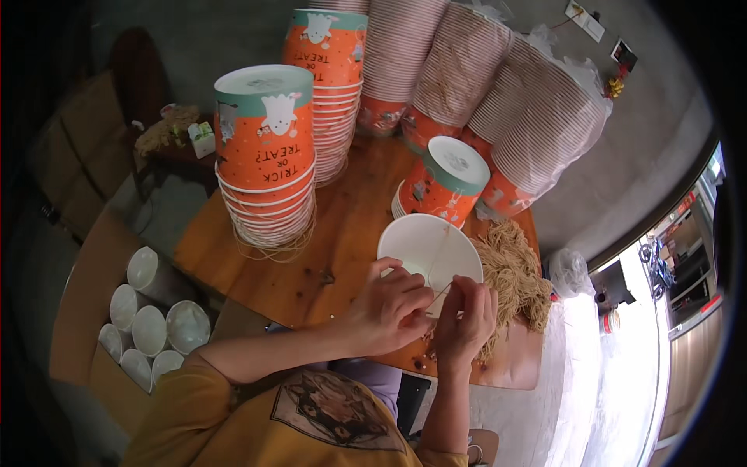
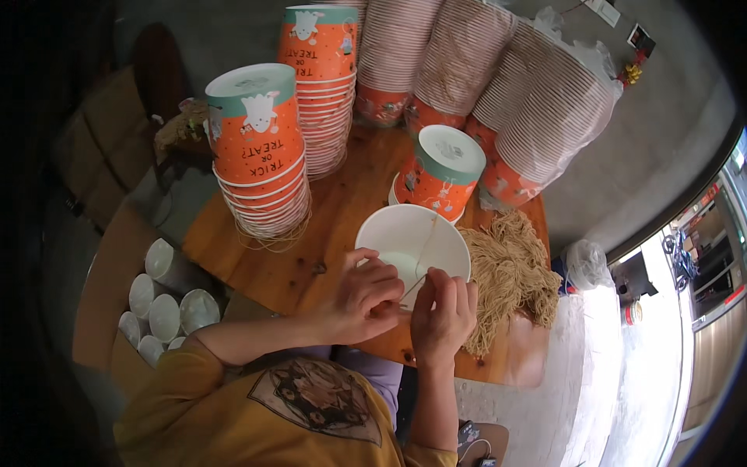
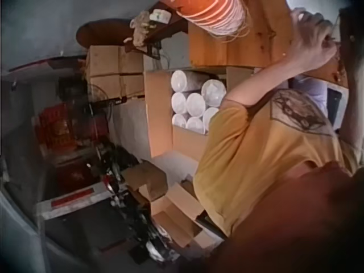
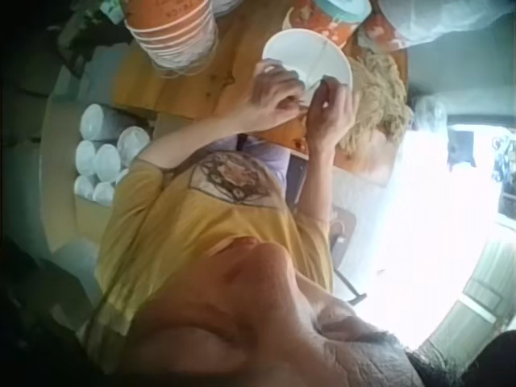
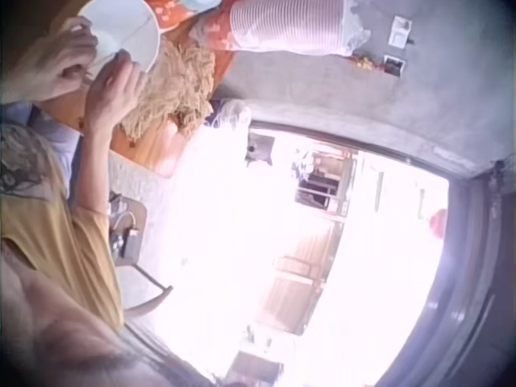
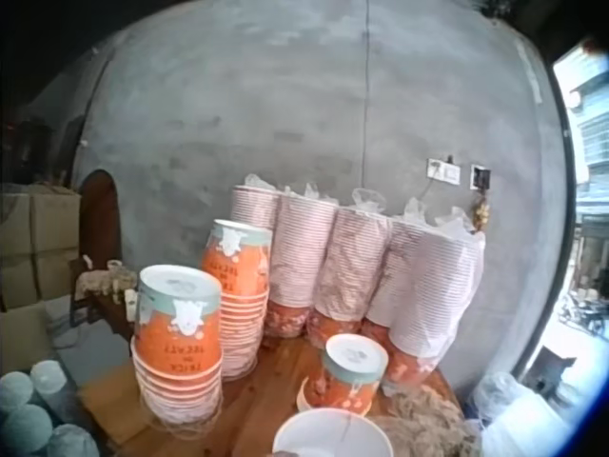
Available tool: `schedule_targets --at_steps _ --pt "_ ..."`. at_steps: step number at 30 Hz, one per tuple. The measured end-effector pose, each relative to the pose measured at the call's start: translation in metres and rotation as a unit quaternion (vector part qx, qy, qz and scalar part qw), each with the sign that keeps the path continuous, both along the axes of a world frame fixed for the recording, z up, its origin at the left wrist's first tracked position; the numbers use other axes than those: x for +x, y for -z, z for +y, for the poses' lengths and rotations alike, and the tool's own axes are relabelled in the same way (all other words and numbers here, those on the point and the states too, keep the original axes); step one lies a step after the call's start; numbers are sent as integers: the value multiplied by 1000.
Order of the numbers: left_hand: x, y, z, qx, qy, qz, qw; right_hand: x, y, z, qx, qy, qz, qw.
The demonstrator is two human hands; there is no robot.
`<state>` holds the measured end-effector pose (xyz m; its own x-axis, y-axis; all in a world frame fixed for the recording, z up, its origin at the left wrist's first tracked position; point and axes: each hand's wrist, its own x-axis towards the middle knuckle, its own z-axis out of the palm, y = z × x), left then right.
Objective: The recorder is threading and tying twine handles onto decorative paper treat buckets at a workstation.
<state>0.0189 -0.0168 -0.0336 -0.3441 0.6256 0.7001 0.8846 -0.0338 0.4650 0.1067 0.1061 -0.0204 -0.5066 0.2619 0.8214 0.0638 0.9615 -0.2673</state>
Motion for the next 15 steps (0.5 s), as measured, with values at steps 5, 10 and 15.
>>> schedule_targets --at_steps 5,10,15 --pt "-9 1 -3 4 62 45 997 1 -4 3 -18 2 -29 999" --pt "-23 10 -9 72 106 89 988 16 -26 17 -17 -55 -125 991" --pt "-31 -24 -44 65 158 33 985 21 -40 11 -121 -120 -165 972"
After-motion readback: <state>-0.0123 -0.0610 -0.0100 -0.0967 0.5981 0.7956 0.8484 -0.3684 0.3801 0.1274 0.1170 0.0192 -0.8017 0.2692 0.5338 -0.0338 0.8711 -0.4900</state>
